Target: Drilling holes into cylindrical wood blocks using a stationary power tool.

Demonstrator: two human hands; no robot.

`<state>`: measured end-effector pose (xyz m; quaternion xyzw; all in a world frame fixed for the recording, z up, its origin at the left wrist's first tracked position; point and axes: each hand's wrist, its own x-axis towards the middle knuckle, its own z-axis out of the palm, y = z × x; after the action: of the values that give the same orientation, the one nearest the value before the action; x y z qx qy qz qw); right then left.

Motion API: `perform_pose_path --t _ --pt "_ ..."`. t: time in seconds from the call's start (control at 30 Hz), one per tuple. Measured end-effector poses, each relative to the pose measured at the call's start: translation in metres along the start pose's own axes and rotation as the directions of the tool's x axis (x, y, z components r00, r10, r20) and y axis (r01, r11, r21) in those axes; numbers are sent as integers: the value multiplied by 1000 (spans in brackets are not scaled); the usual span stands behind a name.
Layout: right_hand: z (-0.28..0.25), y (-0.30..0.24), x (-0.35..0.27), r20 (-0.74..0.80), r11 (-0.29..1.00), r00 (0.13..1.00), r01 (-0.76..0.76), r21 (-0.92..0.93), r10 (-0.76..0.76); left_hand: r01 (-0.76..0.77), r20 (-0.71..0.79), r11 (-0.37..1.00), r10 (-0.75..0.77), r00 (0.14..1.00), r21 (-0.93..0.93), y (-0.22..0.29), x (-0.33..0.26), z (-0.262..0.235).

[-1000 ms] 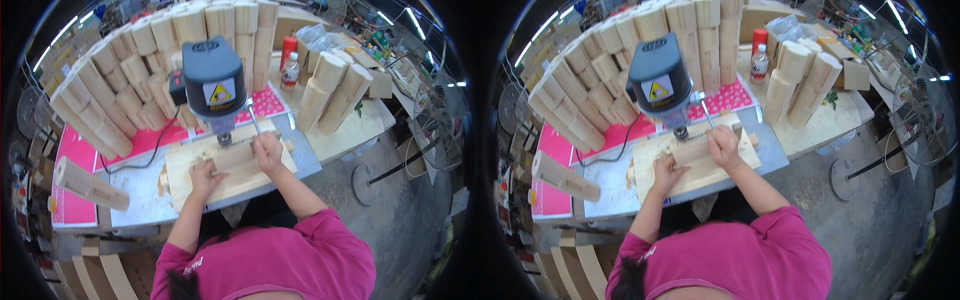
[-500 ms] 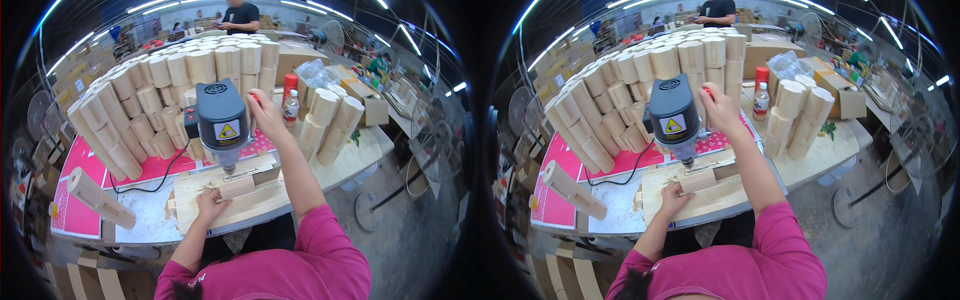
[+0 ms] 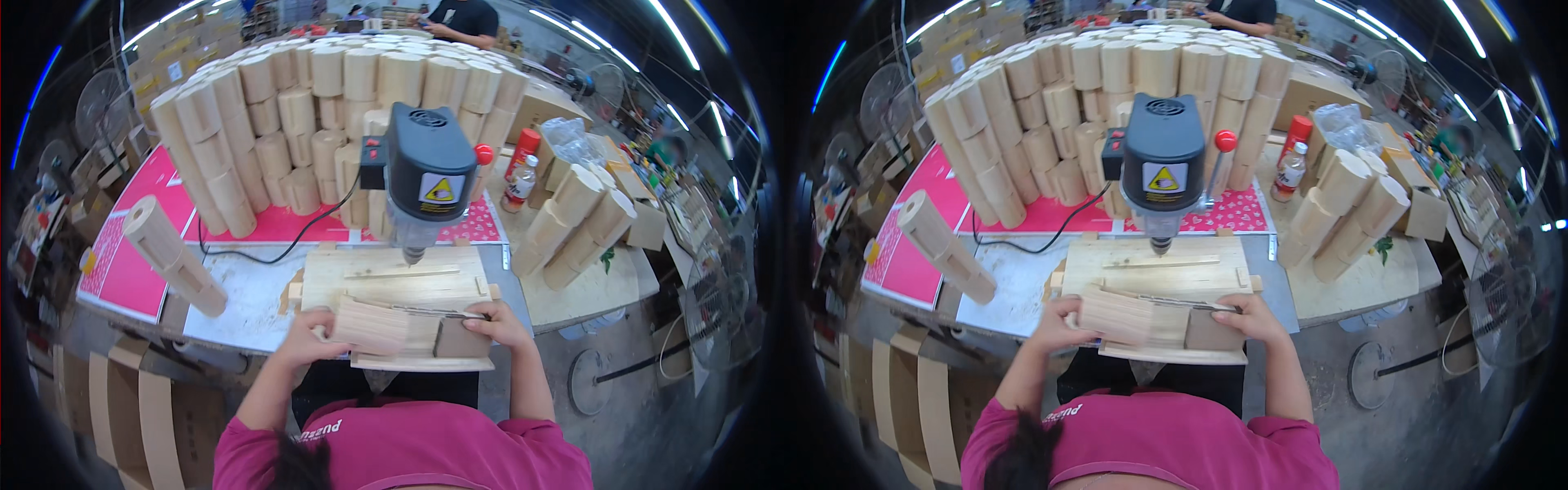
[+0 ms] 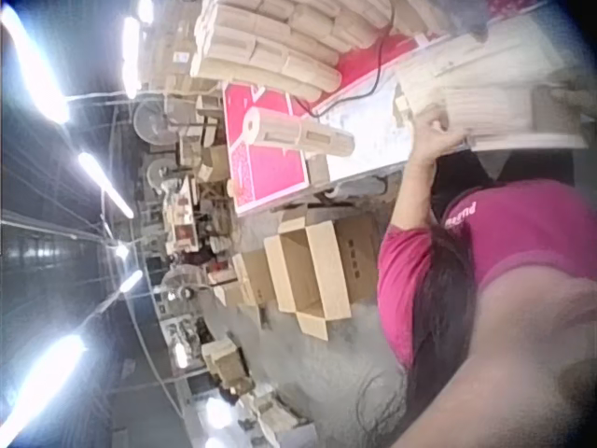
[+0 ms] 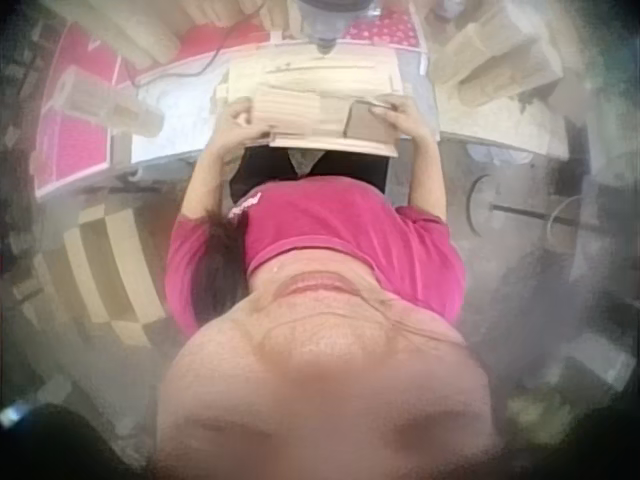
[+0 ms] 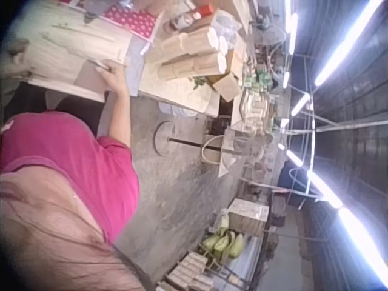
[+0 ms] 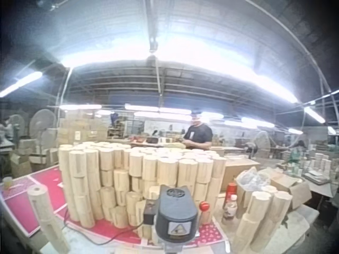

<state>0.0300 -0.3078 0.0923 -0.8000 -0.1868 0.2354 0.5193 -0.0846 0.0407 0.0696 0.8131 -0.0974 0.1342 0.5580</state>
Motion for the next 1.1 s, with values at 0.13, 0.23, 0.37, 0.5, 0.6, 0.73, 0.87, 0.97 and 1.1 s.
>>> perform_pose_path --t 0.13,0.23,0.37,0.5,0.6,0.73,0.87,0.97,1.1 --pt "26 31 2 85 971 993 -97 219 80 306 -210 898 -380 901 -316 18 -27 -43" --pt "52 29 3 -7 988 989 -146 -45 146 370 -284 809 -527 801 -456 22 -27 -50" --pt "46 -14 -10 -15 984 987 156 -90 -158 473 -279 774 -607 744 -422 28 -21 -40" --pt "20 -36 -9 -125 862 869 439 -252 -479 483 -251 737 -638 728 -473 35 -15 -32" --pt "16 -37 5 -139 828 856 422 -369 -498 457 -258 755 -613 747 -471 26 -4 -19" --pt "19 -11 21 -159 952 940 287 -109 -301 455 -231 744 -614 755 -490 -5 8 2" --pt "17 4 25 -127 933 931 320 -161 -342 509 -165 717 -642 749 -476 -12 11 19" --pt "20 2 27 -109 942 940 309 -129 -323 518 -116 703 -640 759 -488 -14 15 41" --pt "23 6 31 -118 949 946 288 -129 -303 458 -35 773 -524 851 -439 -11 18 64"
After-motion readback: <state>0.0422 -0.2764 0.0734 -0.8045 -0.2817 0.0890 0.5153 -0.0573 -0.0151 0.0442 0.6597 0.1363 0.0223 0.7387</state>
